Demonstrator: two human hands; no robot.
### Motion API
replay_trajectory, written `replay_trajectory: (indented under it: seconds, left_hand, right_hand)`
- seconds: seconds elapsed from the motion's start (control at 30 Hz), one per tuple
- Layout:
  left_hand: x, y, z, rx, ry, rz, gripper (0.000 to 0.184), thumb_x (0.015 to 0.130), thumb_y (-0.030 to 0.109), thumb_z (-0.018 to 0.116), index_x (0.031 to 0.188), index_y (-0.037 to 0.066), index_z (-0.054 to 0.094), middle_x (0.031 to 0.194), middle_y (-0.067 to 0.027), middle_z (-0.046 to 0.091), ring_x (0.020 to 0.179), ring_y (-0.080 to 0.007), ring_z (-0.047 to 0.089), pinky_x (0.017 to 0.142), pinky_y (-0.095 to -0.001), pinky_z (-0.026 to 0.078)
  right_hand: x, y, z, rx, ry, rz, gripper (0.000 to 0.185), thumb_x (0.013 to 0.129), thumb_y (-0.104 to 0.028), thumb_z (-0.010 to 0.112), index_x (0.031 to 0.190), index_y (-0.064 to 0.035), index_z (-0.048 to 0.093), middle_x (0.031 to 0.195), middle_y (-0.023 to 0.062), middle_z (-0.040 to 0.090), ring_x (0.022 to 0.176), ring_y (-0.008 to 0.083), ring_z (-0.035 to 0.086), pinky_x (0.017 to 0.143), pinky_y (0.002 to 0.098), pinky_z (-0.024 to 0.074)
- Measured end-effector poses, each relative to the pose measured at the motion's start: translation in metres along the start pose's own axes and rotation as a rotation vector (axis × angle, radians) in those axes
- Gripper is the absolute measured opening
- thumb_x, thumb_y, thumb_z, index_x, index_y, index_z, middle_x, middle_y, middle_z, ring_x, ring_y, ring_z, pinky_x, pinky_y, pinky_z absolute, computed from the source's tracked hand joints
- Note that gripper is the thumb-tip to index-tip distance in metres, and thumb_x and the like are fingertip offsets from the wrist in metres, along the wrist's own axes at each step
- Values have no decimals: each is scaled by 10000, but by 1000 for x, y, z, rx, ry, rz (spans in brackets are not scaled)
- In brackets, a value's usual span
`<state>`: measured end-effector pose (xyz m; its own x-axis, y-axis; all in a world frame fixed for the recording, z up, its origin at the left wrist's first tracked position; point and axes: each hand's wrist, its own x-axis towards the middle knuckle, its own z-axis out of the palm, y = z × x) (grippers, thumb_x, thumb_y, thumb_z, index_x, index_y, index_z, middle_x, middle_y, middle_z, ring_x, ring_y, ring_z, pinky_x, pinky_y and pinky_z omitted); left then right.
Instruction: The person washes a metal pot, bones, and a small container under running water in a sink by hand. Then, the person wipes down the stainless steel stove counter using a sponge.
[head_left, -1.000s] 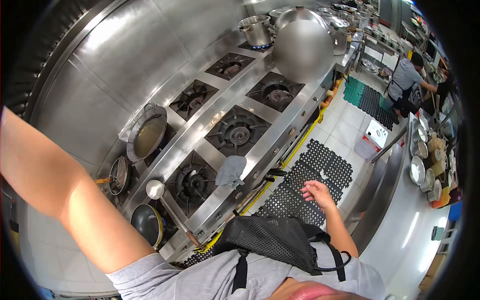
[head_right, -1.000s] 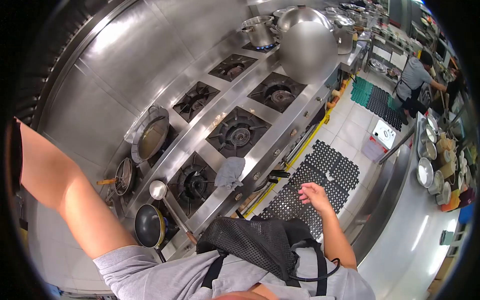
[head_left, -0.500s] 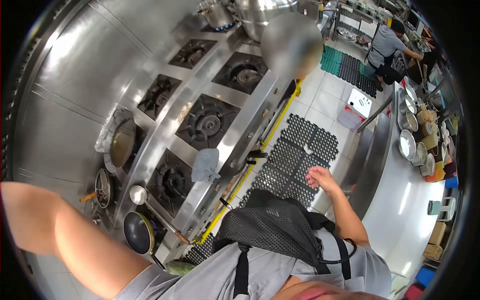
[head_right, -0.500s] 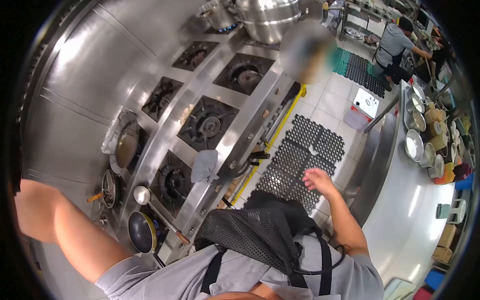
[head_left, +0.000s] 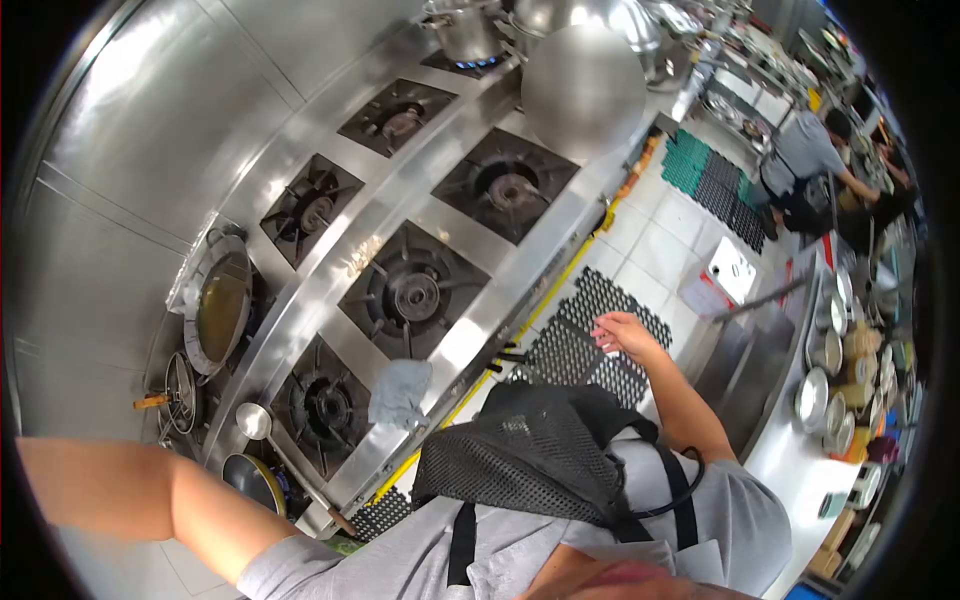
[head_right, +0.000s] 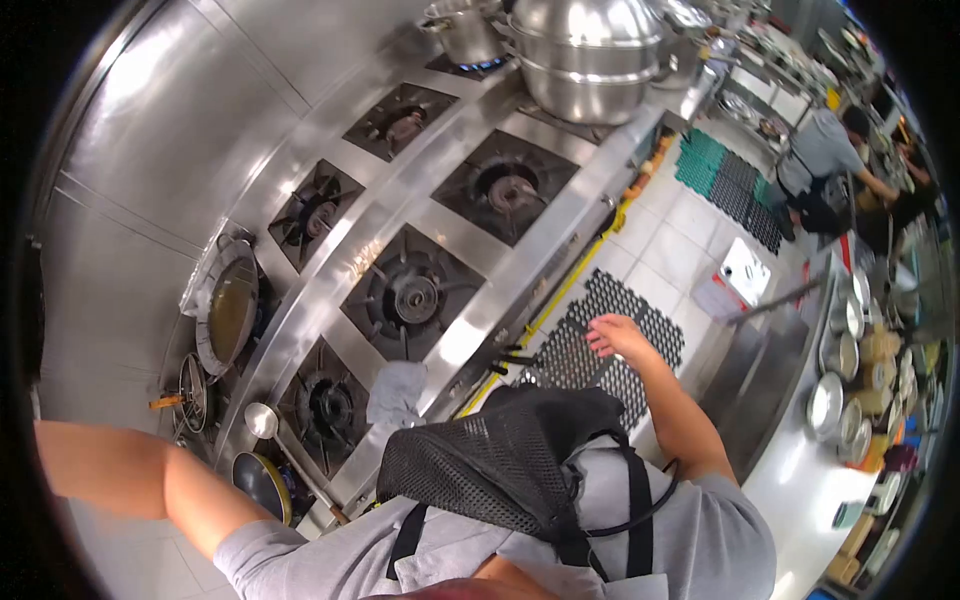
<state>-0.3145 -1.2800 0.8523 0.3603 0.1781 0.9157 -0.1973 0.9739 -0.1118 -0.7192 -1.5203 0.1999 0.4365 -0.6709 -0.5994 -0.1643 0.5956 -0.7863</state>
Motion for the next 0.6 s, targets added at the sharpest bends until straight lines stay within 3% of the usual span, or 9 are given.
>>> replay_trajectory:
  seconds: [0.03, 0.1, 0.17, 0.2, 0.3, 0.33, 0.37, 0.5, 0.6]
  left_hand:
    - [3, -4, -20, 10, -2, 20, 509, 908, 500, 487, 1069, 22, 547, 962, -151, 538, 950, -296, 546, 971, -520, 400]
    - [-8, -22, -79, 160, -474, -591, 623, 922, 578, 443, 1320, 102, 383, 1258, -128, 464, 1098, -281, 520, 998, -524, 395]
    - [-73, -62, -120, 730, -862, -641, 477, 853, 332, 639, 1157, -21, 535, 1139, -167, 574, 1053, -252, 553, 893, -342, 451]
    - [-131, -82, -114, 817, -759, -850, 574, 838, 443, 646, 1109, -50, 535, 1052, -167, 593, 926, -224, 589, 819, -336, 472]
    - [-249, -103, -151, 1009, -905, -1394, 339, 807, 214, 701, 1076, 28, 610, 981, -62, 635, 917, -151, 604, 839, -308, 484]
    - [-295, -102, -166, 978, -813, -1523, 292, 835, 97, 678, 1109, 33, 599, 989, -45, 636, 934, -139, 601, 853, -304, 484]
    - [-347, -93, -184, 908, -477, -1744, 256, 878, 68, 648, 1122, 24, 584, 997, -36, 637, 937, -134, 601, 852, -298, 488]
    - [-499, -52, -185, 801, 60, -2148, 291, 932, 232, 615, 1132, 27, 563, 988, -84, 667, 878, -182, 649, 772, -319, 528]
    - [-602, -2, -151, 969, 481, -2235, 315, 962, 317, 560, 1105, 36, 578, 875, -72, 683, 749, -170, 657, 642, -291, 537]
  right_hand:
    - [14, -11, -11, 25, 46, 10, 258, 929, -267, 593, 1070, -51, 600, 913, 65, 654, 718, 154, 628, 632, 302, 535]
    - [39, -37, -34, 64, 87, 19, 263, 928, -273, 591, 1062, -46, 591, 903, 83, 649, 716, 172, 625, 627, 308, 538]
    - [74, -53, -61, 89, 86, 14, 276, 929, -282, 586, 1068, -43, 587, 904, 95, 648, 713, 181, 624, 626, 312, 538]
    - [96, -57, -78, 109, 117, 23, 303, 933, -302, 571, 1088, -41, 571, 934, 109, 645, 746, 197, 627, 642, 334, 540]
    - [170, -75, -127, 196, 179, 85, 360, 942, -336, 538, 1146, -39, 531, 991, 131, 636, 812, 227, 623, 681, 374, 538]
    - [197, -80, -147, 264, 222, 144, 392, 947, -349, 519, 1184, -38, 506, 1018, 140, 630, 845, 240, 617, 704, 393, 534]
    - [231, -82, -170, 277, 242, 144, 420, 957, -353, 492, 1233, -37, 475, 1102, 154, 610, 939, 278, 610, 768, 422, 530]
    - [328, -119, -233, 219, 366, 177, 511, 978, -363, 444, 1388, -68, 370, 1303, 171, 520, 1115, 344, 557, 877, 482, 502]
    - [378, -151, -264, 269, 460, 138, 564, 987, -369, 419, 1463, -107, 270, 1392, 168, 443, 1145, 353, 537, 882, 509, 491]
